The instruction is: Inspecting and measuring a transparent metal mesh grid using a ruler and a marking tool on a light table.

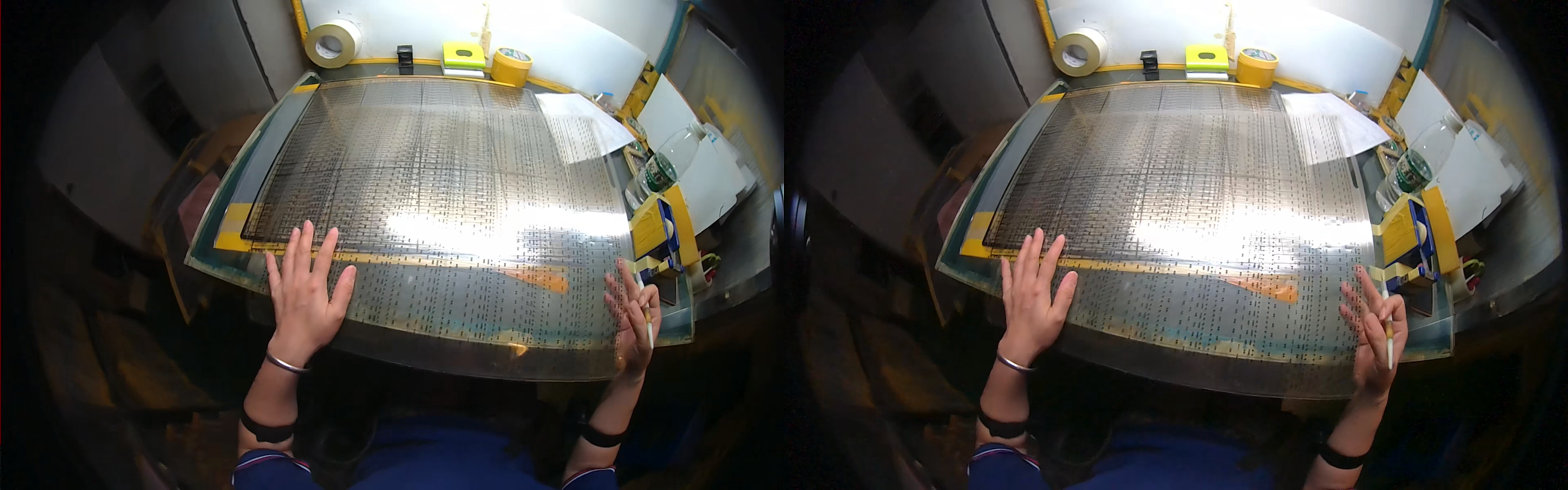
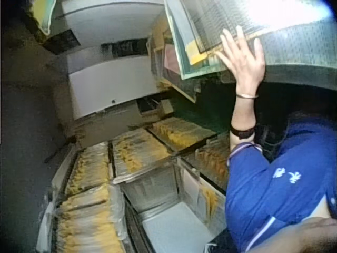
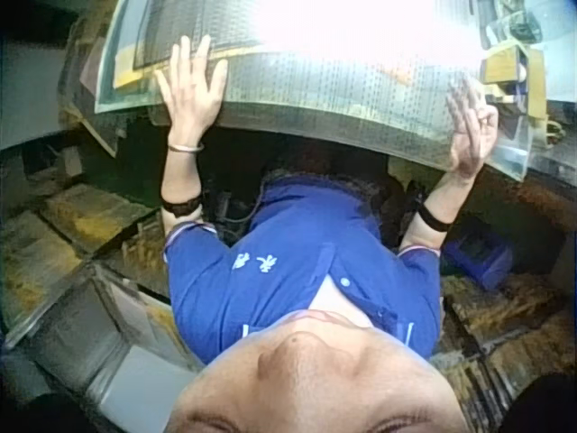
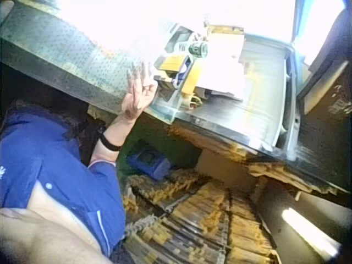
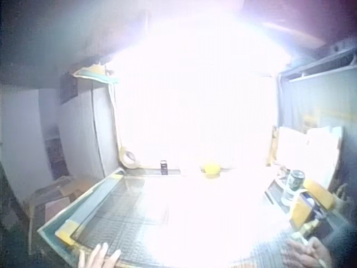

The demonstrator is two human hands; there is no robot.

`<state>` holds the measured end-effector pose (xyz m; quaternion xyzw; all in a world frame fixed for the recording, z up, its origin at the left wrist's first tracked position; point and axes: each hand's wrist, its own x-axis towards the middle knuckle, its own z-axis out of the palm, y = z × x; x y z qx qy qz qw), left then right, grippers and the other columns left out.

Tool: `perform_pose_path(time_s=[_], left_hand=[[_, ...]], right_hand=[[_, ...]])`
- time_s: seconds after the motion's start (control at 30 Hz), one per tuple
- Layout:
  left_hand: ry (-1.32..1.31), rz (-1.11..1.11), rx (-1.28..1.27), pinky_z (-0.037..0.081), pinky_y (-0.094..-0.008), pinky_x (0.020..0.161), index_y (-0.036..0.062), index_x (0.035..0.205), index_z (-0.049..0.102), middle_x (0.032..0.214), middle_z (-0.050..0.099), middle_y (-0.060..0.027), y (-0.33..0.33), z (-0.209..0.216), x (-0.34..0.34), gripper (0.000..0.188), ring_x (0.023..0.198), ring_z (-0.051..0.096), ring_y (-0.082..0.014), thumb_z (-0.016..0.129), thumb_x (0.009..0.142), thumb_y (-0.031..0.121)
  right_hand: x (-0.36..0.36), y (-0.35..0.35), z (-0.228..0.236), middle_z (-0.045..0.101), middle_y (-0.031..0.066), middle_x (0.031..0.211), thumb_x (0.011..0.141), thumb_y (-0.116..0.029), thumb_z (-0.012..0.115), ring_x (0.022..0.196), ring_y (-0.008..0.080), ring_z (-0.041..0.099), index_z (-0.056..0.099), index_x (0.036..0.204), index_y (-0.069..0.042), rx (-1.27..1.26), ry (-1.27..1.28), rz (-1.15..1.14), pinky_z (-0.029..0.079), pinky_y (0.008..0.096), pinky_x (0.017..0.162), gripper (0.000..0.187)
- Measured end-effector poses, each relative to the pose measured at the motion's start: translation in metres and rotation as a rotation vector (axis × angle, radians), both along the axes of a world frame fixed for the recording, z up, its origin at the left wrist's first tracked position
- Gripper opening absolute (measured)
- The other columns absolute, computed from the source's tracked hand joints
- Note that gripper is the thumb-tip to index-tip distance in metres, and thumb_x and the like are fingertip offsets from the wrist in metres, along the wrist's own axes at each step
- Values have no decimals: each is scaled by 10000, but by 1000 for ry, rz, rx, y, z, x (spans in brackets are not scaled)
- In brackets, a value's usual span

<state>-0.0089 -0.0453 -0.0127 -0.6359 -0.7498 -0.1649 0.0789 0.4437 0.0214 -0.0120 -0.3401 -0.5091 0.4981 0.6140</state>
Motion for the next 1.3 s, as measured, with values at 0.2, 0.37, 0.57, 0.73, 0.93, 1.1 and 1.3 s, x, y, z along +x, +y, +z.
perform_pose_path(time_s=[0.2, 0.37, 0.57, 0.73, 0.93, 1.1, 1.3], left_hand=[[-32, 16, -7, 85, -642, 1206, 141, 1538, 435, 1626, 307, -210, 5, -2, 1, 616, 1518, 251, -388, 502, 1011, 455], [-65, 27, 26, 33, -666, 1197, 139, 1549, 412, 1634, 263, -251, 10, -7, 10, 665, 1548, 170, -398, 551, 993, 476], [-407, -234, 19, 188, -538, 1227, 107, 1479, 512, 1630, 285, -254, -2, 25, -7, 668, 1545, 206, -383, 760, 894, 312], [-604, -76, 182, 410, -355, 1113, 3, 1359, 603, 1408, 584, -155, -33, 29, -78, 447, 1314, 551, -233, 709, 944, 133], [-832, 205, 167, 465, -211, 670, -11, 1013, 661, 801, 654, 3, -62, 9, -112, 178, 737, 581, -49, 684, 986, 164], [-678, 127, 275, 456, -233, 643, 10, 996, 656, 849, 664, -16, -52, 9, -91, 177, 735, 590, -82, 702, 969, 179], [-350, -376, 112, 389, -434, 1127, -6, 1293, 603, 1382, 586, -198, -31, 31, -17, 440, 1318, 536, -353, 734, 906, 158]], right_hand=[[0, -20, 11, 353, 364, 1543, 974, -30, 533, 1433, 370, 419, 380, 1020, -68, 78, 115, 105, 344, 452, 1181, 164], [-9, -18, 13, 464, 289, 1513, 941, 8, 626, 1477, 357, 372, 435, 950, -67, 196, -497, -398, 252, 462, 1206, 205], [-38, -21, 29, 540, 245, 1466, 904, 0, 699, 1440, 378, 436, 534, 901, -34, 264, -639, -311, 292, 457, 1183, 168], [-60, -10, 29, 603, 249, 1389, 883, -71, 766, 1368, 386, 527, 598, 920, -15, 400, -857, -179, 357, 495, 1162, 181], [-72, 7, 18, 612, 245, 1376, 870, -115, 790, 1360, 401, 529, 620, 990, -17, 445, -912, -95, 354, 501, 1170, 230], [-68, 3, 10, 593, 242, 1404, 833, -114, 815, 1399, 425, 474, 624, 982, -24, 342, -1029, -5, 374, 494, 1142, 259], [-47, -7, 15, 672, 218, 1293, 863, -154, 802, 1308, 395, 578, 616, 908, -12, 297, -1102, -77, 359, 506, 1156, 238]])
